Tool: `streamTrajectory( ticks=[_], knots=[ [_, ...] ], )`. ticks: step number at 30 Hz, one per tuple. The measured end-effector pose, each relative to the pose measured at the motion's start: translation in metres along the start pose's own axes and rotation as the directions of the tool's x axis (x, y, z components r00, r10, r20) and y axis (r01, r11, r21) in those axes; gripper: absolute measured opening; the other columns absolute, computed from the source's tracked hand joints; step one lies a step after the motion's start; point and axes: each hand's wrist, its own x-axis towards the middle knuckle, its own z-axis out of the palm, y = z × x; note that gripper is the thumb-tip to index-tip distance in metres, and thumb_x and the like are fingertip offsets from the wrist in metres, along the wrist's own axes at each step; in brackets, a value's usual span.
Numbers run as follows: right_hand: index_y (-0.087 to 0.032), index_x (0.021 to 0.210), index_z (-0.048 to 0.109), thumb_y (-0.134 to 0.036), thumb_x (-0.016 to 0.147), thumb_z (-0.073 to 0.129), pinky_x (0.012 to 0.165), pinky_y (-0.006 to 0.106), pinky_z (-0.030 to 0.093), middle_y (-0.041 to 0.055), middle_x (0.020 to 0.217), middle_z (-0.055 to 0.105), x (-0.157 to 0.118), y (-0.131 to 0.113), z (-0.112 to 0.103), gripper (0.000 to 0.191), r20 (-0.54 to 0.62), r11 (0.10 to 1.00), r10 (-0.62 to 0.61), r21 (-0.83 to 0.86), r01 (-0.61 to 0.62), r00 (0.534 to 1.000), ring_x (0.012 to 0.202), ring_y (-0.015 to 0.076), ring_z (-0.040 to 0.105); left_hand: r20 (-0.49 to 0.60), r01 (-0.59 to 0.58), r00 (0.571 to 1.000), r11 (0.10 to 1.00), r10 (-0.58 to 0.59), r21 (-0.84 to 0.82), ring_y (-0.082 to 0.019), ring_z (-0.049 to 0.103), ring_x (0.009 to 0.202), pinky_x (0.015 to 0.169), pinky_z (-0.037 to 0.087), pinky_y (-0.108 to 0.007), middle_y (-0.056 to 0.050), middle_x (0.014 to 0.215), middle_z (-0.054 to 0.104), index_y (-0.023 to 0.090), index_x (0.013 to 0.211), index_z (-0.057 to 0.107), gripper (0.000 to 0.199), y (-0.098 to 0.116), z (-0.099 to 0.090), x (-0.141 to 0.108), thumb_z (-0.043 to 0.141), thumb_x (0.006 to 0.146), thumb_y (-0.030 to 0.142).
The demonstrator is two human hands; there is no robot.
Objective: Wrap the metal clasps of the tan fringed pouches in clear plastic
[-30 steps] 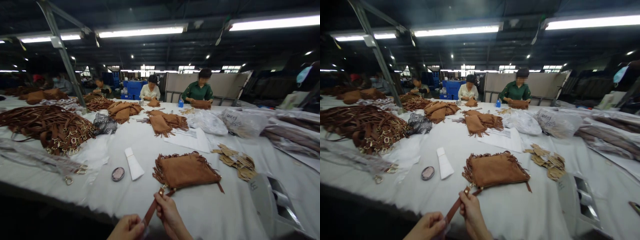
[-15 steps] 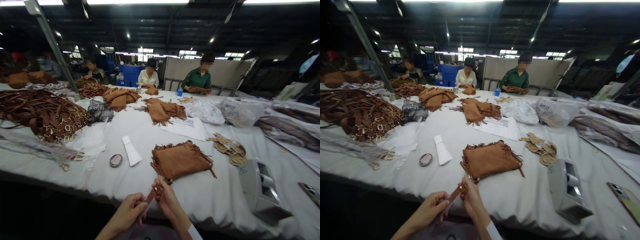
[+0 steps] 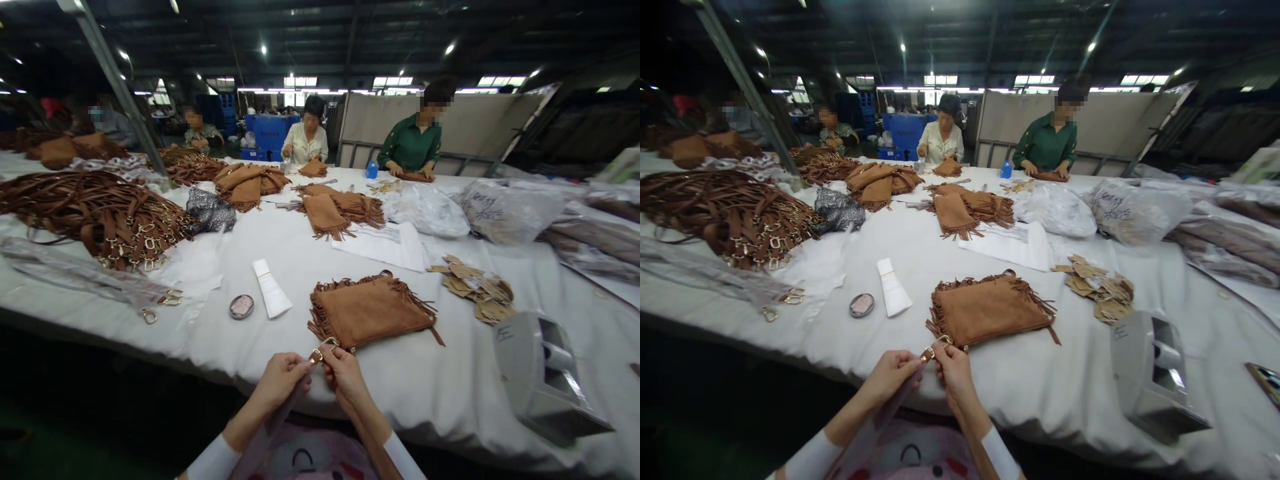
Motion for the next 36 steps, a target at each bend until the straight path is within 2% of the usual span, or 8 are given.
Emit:
streamTrajectory(
  ticks=[6, 10, 13, 15, 18, 23, 30, 36],
  knots=[
    [-0.013, 0.064, 0.059, -0.057, 0.052, 0.078, 0.037, 0.019, 0.011, -0.0106, 0.042, 0.035, 0.004, 0.003, 0.003, 0.049, -0.023, 1.0, -0.003, -0.001, 0.003, 1.0, 0.038, 0.0021, 0.02, -0.026, -0.043, 0.999, 0.997, 0.042, -0.061, -0.014, 0.057, 0.053, 0.053, 0.04, -0.024, 0.0, 0.054, 0.06, 0.011, 0.076, 0.062, 0.048, 0.012, 0.015, 0.017, 0.066, 0.066, 0.057],
    [-0.015, 0.06, 0.056, -0.061, 0.059, 0.071, 0.036, 0.02, 0.014, -0.007, 0.041, 0.043, -0.002, -0.001, -0.006, 0.049, 0.055, 0.996, -0.018, -0.083, 0.022, 0.998, 0.034, 0.003, 0.023, 0.02, -0.118, 0.993, 0.992, 0.119, -0.042, -0.013, 0.057, 0.055, 0.053, 0.039, -0.023, -0.003, 0.06, 0.063, 0.009, 0.075, 0.062, 0.042, 0.015, 0.022, 0.027, 0.067, 0.067, 0.05],
    [-0.015, 0.063, 0.06, -0.059, 0.071, 0.061, 0.036, 0.022, 0.024, -0.0016, 0.046, 0.053, -0.014, -0.01, -0.026, 0.045, 0.107, 0.958, -0.044, -0.279, 0.072, 0.993, 0.035, 0.0072, 0.035, 0.058, -0.17, 0.984, 0.985, 0.17, -0.003, -0.012, 0.055, 0.053, 0.052, 0.038, -0.022, -0.001, 0.06, 0.063, 0.009, 0.095, 0.062, 0.041, 0.013, 0.025, 0.03, 0.065, 0.071, 0.042],
    [-0.016, 0.08, 0.067, -0.05, 0.076, 0.059, 0.041, 0.025, 0.033, 0.0014, 0.057, 0.062, -0.02, -0.016, -0.039, 0.035, 0.023, 0.877, -0.175, -0.451, 0.166, 0.984, 0.04, 0.0118, 0.045, 0.071, -0.197, 0.978, 0.98, 0.195, 0.03, -0.011, 0.054, 0.051, 0.05, 0.037, -0.021, 0.002, 0.058, 0.061, 0.01, 0.117, 0.053, 0.052, 0.01, 0.026, 0.03, 0.062, 0.074, 0.037],
    [-0.02, 0.107, 0.066, -0.03, 0.078, 0.057, 0.061, 0.031, 0.046, 0.0032, 0.073, 0.069, -0.022, -0.019, -0.051, 0.033, 0.002, 0.669, -0.452, -0.661, 0.341, 0.892, 0.061, 0.0192, 0.06, 0.154, -0.221, 0.965, 0.975, 0.213, 0.036, -0.011, 0.057, 0.055, 0.053, 0.042, -0.022, 0.001, 0.073, 0.063, 0.014, 0.135, 0.04, 0.065, 0.008, 0.027, 0.033, 0.06, 0.075, 0.031],
    [-0.02, 0.098, 0.07, -0.022, 0.082, 0.043, 0.078, 0.035, 0.047, 0.0087, 0.088, 0.069, -0.011, -0.007, -0.052, 0.031, 0.204, 0.445, -0.511, -0.768, 0.46, 0.835, 0.082, 0.0232, 0.063, 0.256, -0.268, 0.943, 0.94, 0.212, 0.21, -0.012, 0.059, 0.062, 0.059, 0.046, -0.024, -0.005, 0.083, 0.066, 0.011, 0.108, 0.064, 0.038, 0.013, 0.033, 0.045, 0.056, 0.072, 0.022],
    [-0.018, 0.101, 0.066, -0.03, 0.085, 0.044, 0.074, 0.031, 0.049, 0.0071, 0.092, 0.071, -0.009, -0.003, -0.056, 0.031, 0.114, 0.549, -0.497, -0.727, 0.413, 0.86, 0.078, 0.0209, 0.065, 0.127, -0.358, 0.933, 0.836, 0.336, 0.417, -0.017, 0.062, 0.073, 0.069, 0.048, -0.027, -0.004, 0.081, 0.07, 0.013, 0.115, 0.061, 0.047, 0.021, 0.039, 0.049, 0.059, 0.069, 0.021],
    [-0.018, 0.098, 0.068, -0.031, 0.083, 0.047, 0.064, 0.029, 0.047, 0.0048, 0.08, 0.072, -0.011, -0.004, -0.058, 0.029, 0.088, 0.577, -0.51, -0.703, 0.416, 0.855, 0.066, 0.019, 0.063, 0.137, -0.372, 0.927, 0.814, 0.349, 0.447, -0.015, 0.057, 0.065, 0.063, 0.041, -0.024, -0.001, 0.067, 0.065, 0.016, 0.074, 0.069, 0.014, 0.027, 0.042, 0.054, 0.059, 0.071, 0.025]
  ],
)
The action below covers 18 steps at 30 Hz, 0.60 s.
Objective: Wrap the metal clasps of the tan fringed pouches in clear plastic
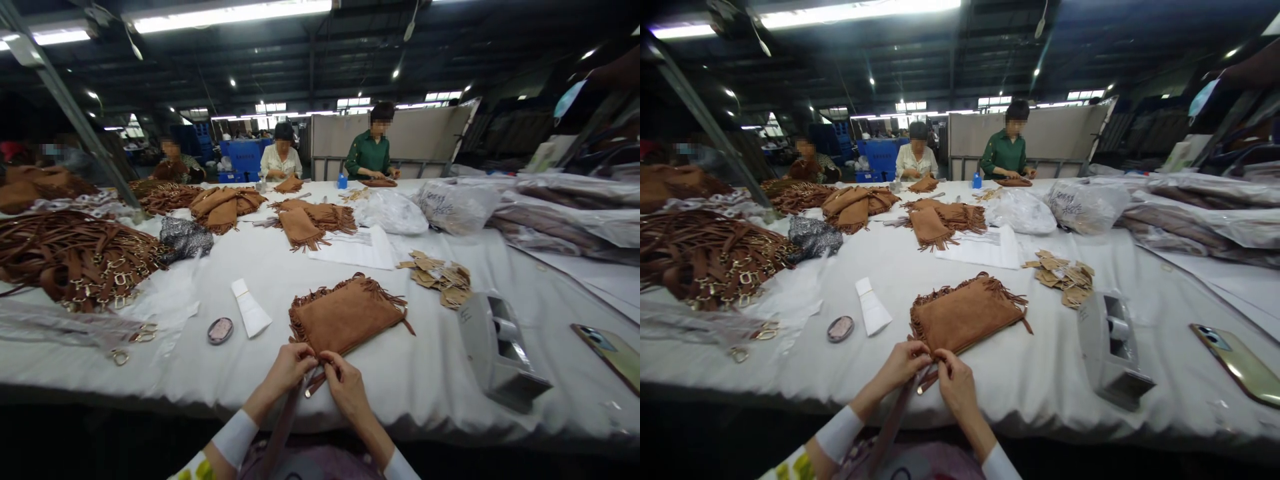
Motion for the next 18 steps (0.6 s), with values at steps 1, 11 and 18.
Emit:
streamTrajectory(
  ticks=[1, 11, 18],
  knots=[
    [-0.018, 0.098, 0.068, -0.031, 0.082, 0.047, 0.063, 0.028, 0.047, 0.0047, 0.079, 0.071, 0.0, 0.0, 0.0, 0.029, -0.002, 1.0, 0.001, 0.004, -0.001, 1.0, 0.066, 0.0189, 0.063, -0.011, 0.01, 1.0, 1.0, -0.01, -0.008, -0.014, 0.056, 0.064, 0.061, 0.04, -0.024, 0.0, 0.064, 0.064, 0.016, 0.07, 0.067, 0.012, 0.0, 0.0, 0.002, 0.06, 0.07, 0.025],
    [-0.015, 0.099, 0.065, -0.036, 0.08, 0.05, 0.054, 0.026, 0.042, -0.0003, 0.058, 0.06, -0.001, 0.001, -0.003, 0.032, -0.078, 0.989, 0.099, 0.117, -0.09, 0.992, 0.053, 0.0162, 0.055, -0.101, 0.177, 0.973, 0.954, -0.206, -0.24, -0.011, 0.051, 0.05, 0.05, 0.037, -0.021, 0.007, 0.053, 0.05, 0.017, 0.083, 0.054, 0.021, -0.001, 0.013, 0.025, 0.057, 0.063, 0.008],
    [-0.016, 0.061, 0.06, -0.068, 0.076, 0.048, 0.036, 0.022, 0.03, 0.0011, 0.048, 0.056, -0.018, -0.003, 0.009, 0.055, 0.13, 0.893, 0.331, 0.277, -0.355, 0.935, 0.034, 0.0106, 0.045, -0.102, 0.213, 0.953, 0.87, -0.285, -0.445, -0.01, 0.052, 0.047, 0.047, 0.038, -0.02, 0.004, 0.058, 0.058, 0.017, 0.095, 0.047, 0.035, 0.01, 0.012, 0.024, 0.061, 0.063, 0.015]
  ],
)
